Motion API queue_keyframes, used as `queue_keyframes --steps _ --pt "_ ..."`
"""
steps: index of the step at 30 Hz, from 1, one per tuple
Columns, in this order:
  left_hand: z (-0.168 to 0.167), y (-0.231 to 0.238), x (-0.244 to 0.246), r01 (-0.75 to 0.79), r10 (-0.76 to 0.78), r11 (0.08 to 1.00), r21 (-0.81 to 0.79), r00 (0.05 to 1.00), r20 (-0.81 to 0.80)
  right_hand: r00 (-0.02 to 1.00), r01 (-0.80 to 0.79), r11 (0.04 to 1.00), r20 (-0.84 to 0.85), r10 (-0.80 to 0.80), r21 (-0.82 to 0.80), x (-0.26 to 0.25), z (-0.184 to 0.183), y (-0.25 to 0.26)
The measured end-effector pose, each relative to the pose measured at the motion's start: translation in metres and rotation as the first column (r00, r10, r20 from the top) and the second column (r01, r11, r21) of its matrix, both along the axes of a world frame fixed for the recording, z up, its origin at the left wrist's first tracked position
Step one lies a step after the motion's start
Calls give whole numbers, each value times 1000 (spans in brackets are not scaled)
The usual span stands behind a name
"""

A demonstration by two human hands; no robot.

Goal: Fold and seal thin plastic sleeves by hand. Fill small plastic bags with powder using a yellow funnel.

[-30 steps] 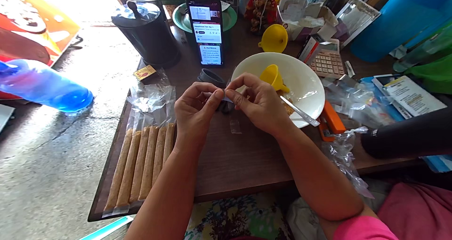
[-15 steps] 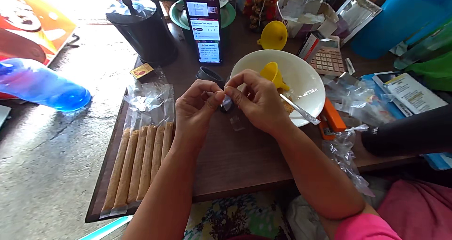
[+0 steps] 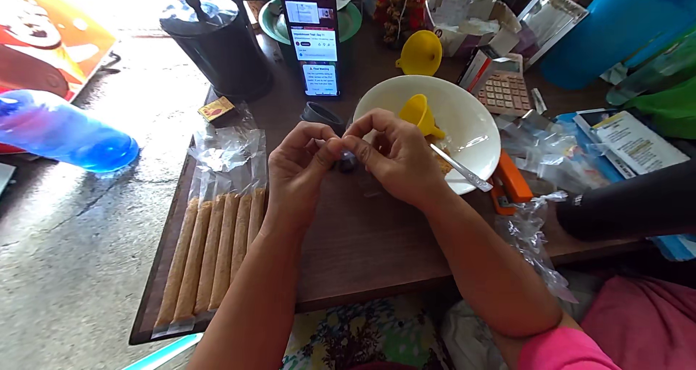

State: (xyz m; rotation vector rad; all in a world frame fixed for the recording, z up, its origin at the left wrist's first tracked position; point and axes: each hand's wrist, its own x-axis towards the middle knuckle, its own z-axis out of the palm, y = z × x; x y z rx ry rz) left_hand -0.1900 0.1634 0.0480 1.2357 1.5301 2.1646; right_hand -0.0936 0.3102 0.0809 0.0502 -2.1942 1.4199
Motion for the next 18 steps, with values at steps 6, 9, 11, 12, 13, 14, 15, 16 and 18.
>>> queue_keyframes --steps 6,9,11,12,13,14,15,16,18 --pt "2 -1 0 -21 22 999 -43 1000 19 998 -55 998 2 55 -2 3 2 0" --pt "2 -1 0 -21 21 999 -29 1000 3 999 23 999 -25 -22 41 0 0 -1" --pt "1 -1 -1 -14 14 1000 -23 1000 1 998 -51 998 -33 50 -23 -1 0 3" --pt "1 -2 -1 -15 15 1000 -26 1000 5 998 -65 997 -29 64 -44 -1 0 3" --pt "1 -1 -1 -20 20 999 -31 1000 10 999 -45 998 -24 44 -39 -1 0 2" --pt "1 -1 0 -27 27 999 -33 999 18 1000 5 1000 -18 -5 -9 0 0 0" --pt "1 -1 0 -29 30 999 -28 999 26 999 54 998 -7 -54 25 2 0 -3" --pt "1 -1 0 -29 30 999 -23 999 25 997 77 996 -6 -76 50 2 1 -4" --pt "1 -2 0 -27 27 1000 -16 1000 9 999 17 999 -34 -16 29 1 0 -2"
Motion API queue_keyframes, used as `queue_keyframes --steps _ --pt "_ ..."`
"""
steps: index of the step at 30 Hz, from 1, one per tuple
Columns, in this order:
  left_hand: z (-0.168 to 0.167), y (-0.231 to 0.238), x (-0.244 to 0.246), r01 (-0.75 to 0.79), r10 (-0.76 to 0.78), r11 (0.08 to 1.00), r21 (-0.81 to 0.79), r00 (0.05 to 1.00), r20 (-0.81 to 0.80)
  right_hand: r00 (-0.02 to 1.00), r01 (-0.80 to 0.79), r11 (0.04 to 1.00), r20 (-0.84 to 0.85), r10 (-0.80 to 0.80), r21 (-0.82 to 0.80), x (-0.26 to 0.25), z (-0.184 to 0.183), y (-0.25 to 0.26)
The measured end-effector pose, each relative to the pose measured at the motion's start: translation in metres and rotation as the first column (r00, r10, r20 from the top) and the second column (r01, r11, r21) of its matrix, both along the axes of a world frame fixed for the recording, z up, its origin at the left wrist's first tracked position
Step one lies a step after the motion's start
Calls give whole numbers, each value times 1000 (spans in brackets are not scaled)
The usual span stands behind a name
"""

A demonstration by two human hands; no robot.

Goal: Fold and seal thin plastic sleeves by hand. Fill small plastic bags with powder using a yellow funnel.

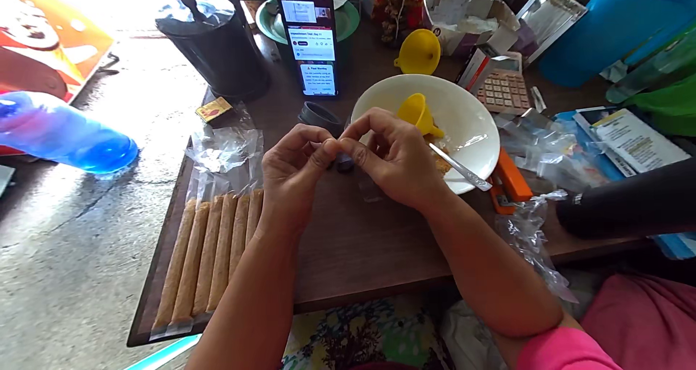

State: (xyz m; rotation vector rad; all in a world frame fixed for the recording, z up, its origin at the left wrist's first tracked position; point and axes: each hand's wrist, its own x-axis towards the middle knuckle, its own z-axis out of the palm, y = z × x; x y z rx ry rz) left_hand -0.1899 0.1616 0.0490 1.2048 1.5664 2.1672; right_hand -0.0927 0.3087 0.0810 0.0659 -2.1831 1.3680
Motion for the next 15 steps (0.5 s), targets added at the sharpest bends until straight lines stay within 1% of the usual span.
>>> queue_keyframes --steps 2,3,6,7,8,10,11,12,14,15 --pt "1 0 0 0 0 1000 0 1000 3 994 -110 992 -28 109 -67 -1 0 3" --pt "1 0 0 1 -1 1000 0 1000 7 993 -113 991 -29 112 -69 -1 0 3" --pt "0 1 0 14 -14 1000 -3 1000 -7 998 56 998 -22 -56 33 -1 -1 -1" --pt "0 0 0 20 -20 1000 -6 1000 -15 997 72 997 -30 -71 41 -2 -2 0" --pt "1 0 0 23 -23 1000 -9 1000 -14 999 34 999 -34 -34 15 -2 -1 0" --pt "1 -1 0 19 -19 1000 -3 1000 8 995 -97 994 -35 95 -57 -2 0 2" --pt "1 -1 0 15 -15 1000 -1 1000 20 992 -127 990 -30 125 -63 -2 0 3" --pt "0 -1 0 12 -12 1000 -2 1000 27 994 -108 993 -22 107 -48 -1 0 2" --pt "1 0 1 19 -19 1000 -1 999 29 1000 13 1000 13 -14 21 1 1 -2" --pt "1 0 1 31 -31 1000 0 999 18 999 50 998 18 -50 40 2 1 -2"
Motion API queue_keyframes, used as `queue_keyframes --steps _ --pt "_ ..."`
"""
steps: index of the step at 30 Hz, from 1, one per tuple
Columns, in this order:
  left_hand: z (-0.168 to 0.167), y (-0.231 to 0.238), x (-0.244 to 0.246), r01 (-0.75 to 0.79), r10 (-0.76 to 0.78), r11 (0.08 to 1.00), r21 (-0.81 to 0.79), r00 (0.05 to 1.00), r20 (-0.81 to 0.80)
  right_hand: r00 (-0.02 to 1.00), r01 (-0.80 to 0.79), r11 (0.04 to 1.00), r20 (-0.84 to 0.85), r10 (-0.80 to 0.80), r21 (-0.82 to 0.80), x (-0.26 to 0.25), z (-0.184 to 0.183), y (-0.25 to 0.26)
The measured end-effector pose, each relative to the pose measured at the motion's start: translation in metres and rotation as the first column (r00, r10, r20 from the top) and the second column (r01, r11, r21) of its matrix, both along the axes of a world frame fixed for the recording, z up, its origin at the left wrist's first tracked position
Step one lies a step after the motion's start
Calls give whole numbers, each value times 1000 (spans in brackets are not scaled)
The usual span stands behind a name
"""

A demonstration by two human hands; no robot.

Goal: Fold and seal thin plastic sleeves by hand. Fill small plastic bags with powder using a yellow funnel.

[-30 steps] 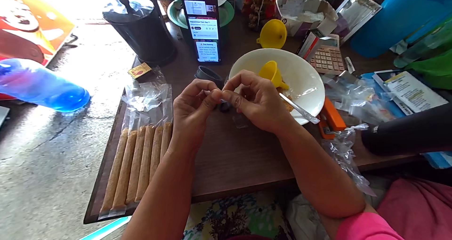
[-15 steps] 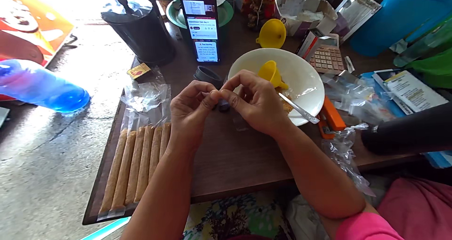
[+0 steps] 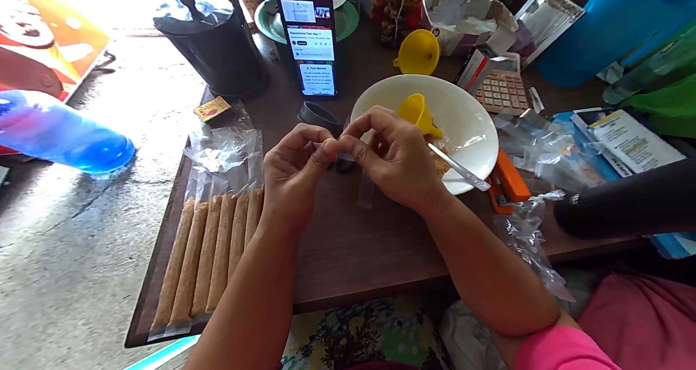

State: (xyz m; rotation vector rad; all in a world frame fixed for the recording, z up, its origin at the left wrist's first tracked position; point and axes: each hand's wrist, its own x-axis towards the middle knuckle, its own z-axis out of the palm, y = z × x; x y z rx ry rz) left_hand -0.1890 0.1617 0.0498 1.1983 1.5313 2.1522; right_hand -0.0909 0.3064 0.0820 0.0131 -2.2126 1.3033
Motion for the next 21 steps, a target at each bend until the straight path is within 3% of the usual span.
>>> queue_keyframes --steps 4,8,13,17,21 --pt "-1 0 -1 1 -1 1000 0 1000 -2 989 -147 985 -35 145 -88 -3 0 6" --pt "-1 2 1 9 -9 1000 -7 1000 15 1000 6 1000 1 -6 6 0 0 1" --pt "-2 1 1 9 -9 1000 8 1000 25 990 -142 985 -27 140 -94 -3 -1 6" --pt "-2 3 2 18 -19 1000 12 999 37 1000 -17 999 3 17 -49 -1 0 2" --pt "-1 1 2 9 -9 1000 7 999 40 986 -164 978 -51 159 -127 -3 -1 6"
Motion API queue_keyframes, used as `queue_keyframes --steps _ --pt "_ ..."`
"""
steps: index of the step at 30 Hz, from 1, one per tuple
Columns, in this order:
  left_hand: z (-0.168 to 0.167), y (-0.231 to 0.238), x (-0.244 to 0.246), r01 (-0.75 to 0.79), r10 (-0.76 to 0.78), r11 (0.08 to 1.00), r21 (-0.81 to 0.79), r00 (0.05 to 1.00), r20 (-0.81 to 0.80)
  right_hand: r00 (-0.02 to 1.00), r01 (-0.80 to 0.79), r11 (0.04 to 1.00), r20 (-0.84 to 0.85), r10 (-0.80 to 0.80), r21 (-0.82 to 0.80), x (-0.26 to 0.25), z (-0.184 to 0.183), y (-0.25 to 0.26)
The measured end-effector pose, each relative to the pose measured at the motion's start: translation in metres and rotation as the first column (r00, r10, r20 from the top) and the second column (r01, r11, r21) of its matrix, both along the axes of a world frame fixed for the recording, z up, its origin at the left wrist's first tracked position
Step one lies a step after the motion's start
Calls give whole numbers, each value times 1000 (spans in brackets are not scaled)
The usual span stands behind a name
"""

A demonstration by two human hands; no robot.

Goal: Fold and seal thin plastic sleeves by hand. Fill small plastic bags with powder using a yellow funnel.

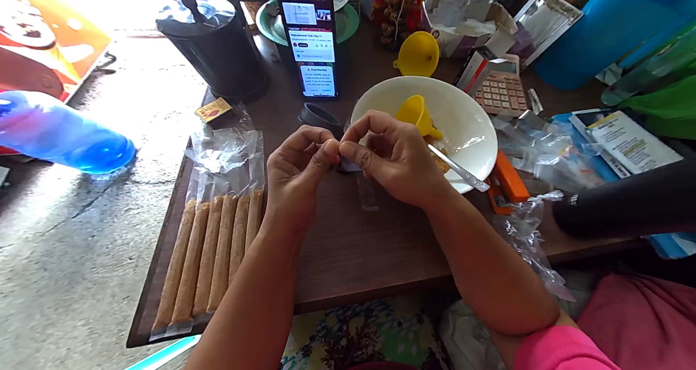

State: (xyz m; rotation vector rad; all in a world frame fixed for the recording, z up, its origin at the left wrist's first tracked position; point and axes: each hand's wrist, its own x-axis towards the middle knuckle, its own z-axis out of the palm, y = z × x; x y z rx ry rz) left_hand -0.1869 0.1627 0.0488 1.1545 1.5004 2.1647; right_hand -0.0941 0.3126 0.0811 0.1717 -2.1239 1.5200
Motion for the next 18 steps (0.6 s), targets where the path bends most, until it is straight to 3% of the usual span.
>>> queue_keyframes --steps 4,9,13,18 --pt "0 1 0 8 -8 1000 0 1000 13 991 126 989 46 -130 77 4 1 -4" --pt "0 0 0 4 -4 1000 -4 1000 -15 1000 23 999 6 -24 38 1 1 1" --pt "1 1 1 1 -1 1000 -18 1000 -9 978 195 961 39 -207 197 5 2 -5" --pt "0 0 -1 -12 11 1000 -13 1000 -18 1000 17 996 -15 -16 87 2 1 0"
